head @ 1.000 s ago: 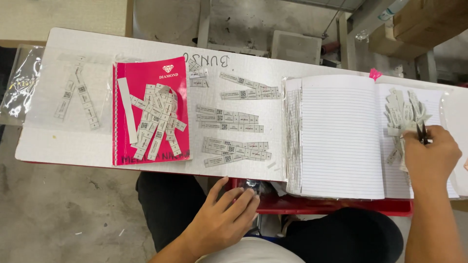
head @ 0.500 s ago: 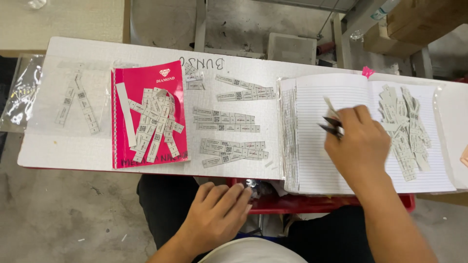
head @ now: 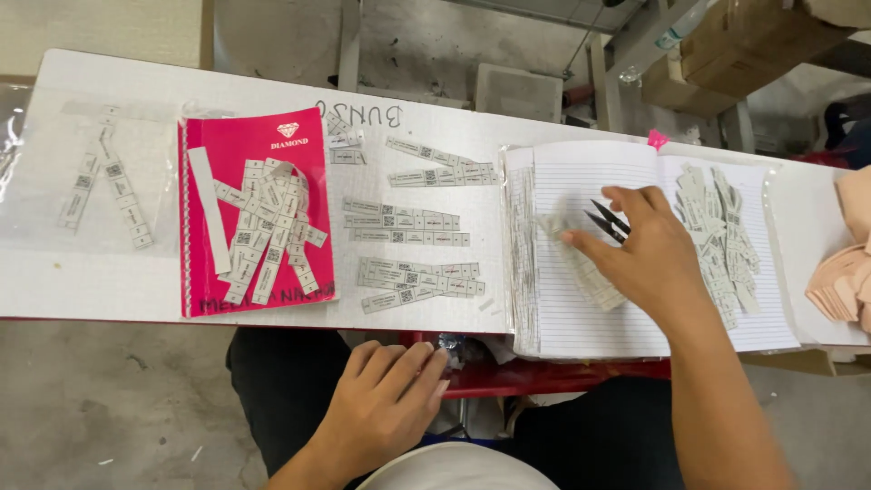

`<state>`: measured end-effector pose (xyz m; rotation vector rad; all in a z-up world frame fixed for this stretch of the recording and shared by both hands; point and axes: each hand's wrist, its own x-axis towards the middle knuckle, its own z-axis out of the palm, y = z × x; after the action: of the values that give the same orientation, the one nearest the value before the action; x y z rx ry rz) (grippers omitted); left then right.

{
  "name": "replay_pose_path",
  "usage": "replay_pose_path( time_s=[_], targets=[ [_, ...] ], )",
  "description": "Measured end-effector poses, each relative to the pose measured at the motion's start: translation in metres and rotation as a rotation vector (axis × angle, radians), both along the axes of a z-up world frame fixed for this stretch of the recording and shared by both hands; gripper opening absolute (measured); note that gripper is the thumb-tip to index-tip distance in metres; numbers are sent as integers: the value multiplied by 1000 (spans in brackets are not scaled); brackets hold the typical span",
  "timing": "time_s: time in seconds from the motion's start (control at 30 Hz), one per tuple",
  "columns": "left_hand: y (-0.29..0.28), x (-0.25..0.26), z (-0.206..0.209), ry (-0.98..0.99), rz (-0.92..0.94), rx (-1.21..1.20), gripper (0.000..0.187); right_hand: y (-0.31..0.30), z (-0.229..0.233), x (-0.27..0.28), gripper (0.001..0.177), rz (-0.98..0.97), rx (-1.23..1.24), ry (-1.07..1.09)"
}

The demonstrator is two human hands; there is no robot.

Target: Sorting and organizing small paper labels into a notebook and onto a folder using a small tool for precision.

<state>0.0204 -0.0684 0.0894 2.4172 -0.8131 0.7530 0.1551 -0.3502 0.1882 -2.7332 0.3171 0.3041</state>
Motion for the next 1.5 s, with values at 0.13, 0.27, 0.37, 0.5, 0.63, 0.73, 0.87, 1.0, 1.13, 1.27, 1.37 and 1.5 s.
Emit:
replay_pose_path(
  time_s=[0.13, 0.27, 0.37, 0.5, 0.63, 0.73, 0.87, 1.0, 1.13, 1.27, 1.37, 1.5],
  targets=[
    [2, -2, -3, 31, -7, -14, 21, 23, -32, -3, 54, 271, -78, -257],
    [4, -3, -1, 80, -19, -24, 20, 60, -82, 11, 39, 553, -30, -123],
    [5, -3, -2, 60, -4, -28, 20, 76, -93, 26, 28, 542, -10, -10],
    [5, 0, 3, 72, 6, -63, 18, 86, -77, 28, 25, 547, 3, 88],
    [-8, 7, 14, 522, 11, -579, 20, 75, -69, 17, 10, 539, 171, 3],
    [-24, 25, 9, 1027, 43, -1164, 28, 69, -53, -9, 8, 579, 432, -195],
    [-43, 51, 3, 1107, 11, -1843, 31, 66, -38, -50, 12, 582, 663, -272],
    [-43, 48, 33, 1009, 136, -1754, 25, 62, -45, -80, 15, 505, 745, -244],
    [-46, 32, 30, 922, 67, -1719, 29, 60, -57, -98, 14, 275, 867, -50],
    [-46, 14, 6, 875, -117, -1675, 84, 57, -79, -108, 15, 95, 929, 0],
    [-49, 10, 32, 835, 42, -1577, 21, 61, -79, -118, 13, 122, 913, 8],
    [-42, 12, 38, 952, 89, -1532, 25, 54, -73, -120, 17, 206, 922, -1]
  ],
)
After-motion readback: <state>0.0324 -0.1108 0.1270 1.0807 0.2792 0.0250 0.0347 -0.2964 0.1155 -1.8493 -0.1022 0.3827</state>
